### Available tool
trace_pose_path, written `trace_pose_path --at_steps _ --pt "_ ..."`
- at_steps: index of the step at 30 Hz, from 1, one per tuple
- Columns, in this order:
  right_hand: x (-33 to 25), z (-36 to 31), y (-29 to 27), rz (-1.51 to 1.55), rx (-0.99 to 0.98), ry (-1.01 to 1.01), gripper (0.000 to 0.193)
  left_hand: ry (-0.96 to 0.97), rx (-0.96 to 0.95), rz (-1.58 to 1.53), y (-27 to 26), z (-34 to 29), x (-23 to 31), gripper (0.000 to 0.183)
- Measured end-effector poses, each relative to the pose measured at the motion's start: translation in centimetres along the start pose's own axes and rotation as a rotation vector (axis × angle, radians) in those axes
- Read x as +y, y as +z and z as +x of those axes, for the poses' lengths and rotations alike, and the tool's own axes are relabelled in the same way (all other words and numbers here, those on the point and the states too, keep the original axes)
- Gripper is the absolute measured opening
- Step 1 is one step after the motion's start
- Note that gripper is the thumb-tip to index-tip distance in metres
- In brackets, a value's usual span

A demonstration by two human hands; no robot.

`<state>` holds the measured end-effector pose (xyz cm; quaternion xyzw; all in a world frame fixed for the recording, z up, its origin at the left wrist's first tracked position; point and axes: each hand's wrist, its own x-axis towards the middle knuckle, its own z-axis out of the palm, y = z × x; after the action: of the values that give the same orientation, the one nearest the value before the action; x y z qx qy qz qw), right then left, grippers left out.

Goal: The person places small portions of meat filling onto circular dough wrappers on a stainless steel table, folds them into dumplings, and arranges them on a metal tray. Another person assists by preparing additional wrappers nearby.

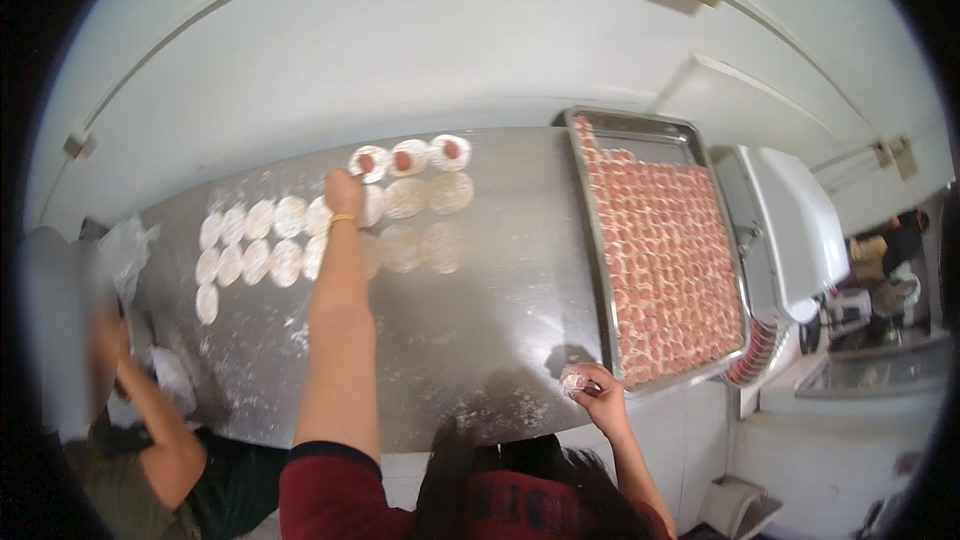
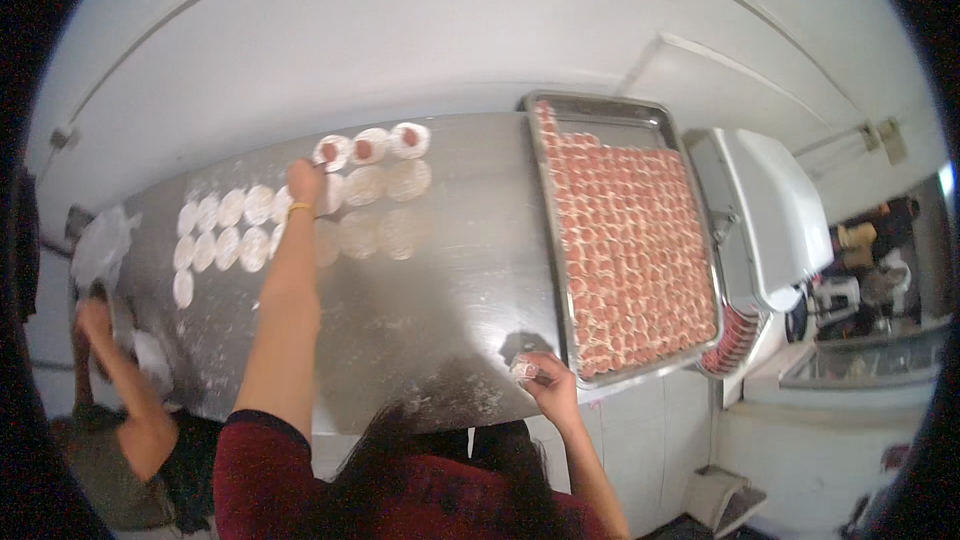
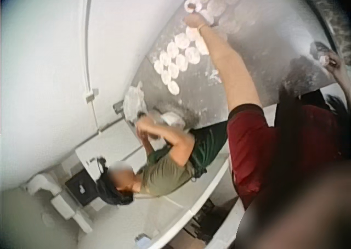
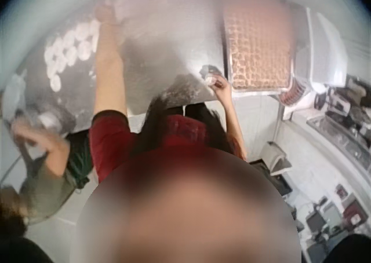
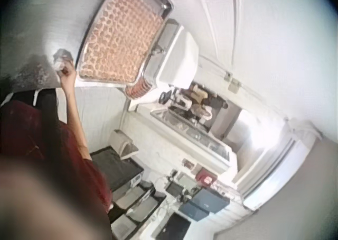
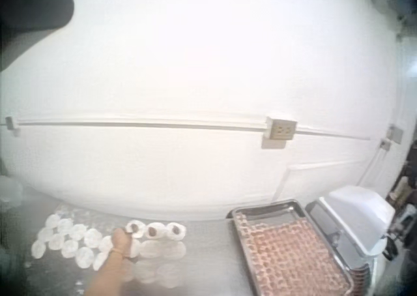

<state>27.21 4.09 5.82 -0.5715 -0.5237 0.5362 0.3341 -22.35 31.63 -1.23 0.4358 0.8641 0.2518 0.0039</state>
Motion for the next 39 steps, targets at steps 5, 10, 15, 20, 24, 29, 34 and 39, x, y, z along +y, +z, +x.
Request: trace_pose_path --at_steps 5,10,15,20,24,29,34,39 --pt "-1.5 -0.3 -3.3 0.061 0.05 0.039 0.039 -0.088 -0.176 -0.324 3.5 4.1 -3.0 0.027" --pt "-3.2 2.7 -8.6 0.185 0.168 0.06 0.044 -0.505 -0.236 -1.437 5.4 5.9 -5.0 0.031" --pt "-5.3 11.2 -16.3 -0.042 0.28 -0.108 0.041 -0.538 -0.167 -1.684 2.9 3.6 -3.2 0.037" --pt "-8.4 26.8 -22.3 -0.387 0.258 -0.341 0.043 -0.527 -0.186 -1.759 -1.0 -0.9 -2.8 0.035" --pt "-9.1 38.0 -22.8 -0.611 0.23 -0.331 0.041 -0.54 -0.317 -1.815 -5.4 -9.1 -3.4 0.035" --pt "-7.7 45.5 -21.1 -0.87 0.03 -0.414 0.035 -0.698 -0.303 -1.824 -10.5 -21.9 -2.7 0.034" --pt "-6.6 47.7 -20.2 -1.013 -0.181 -0.482 0.033 -0.835 -0.209 -1.735 -12.1 -31.6 -0.5 0.035" --pt "-6.2 47.7 -19.9 -1.044 -0.315 -0.469 0.033 -0.801 -0.283 -1.879 -11.5 -36.1 0.1 0.039"
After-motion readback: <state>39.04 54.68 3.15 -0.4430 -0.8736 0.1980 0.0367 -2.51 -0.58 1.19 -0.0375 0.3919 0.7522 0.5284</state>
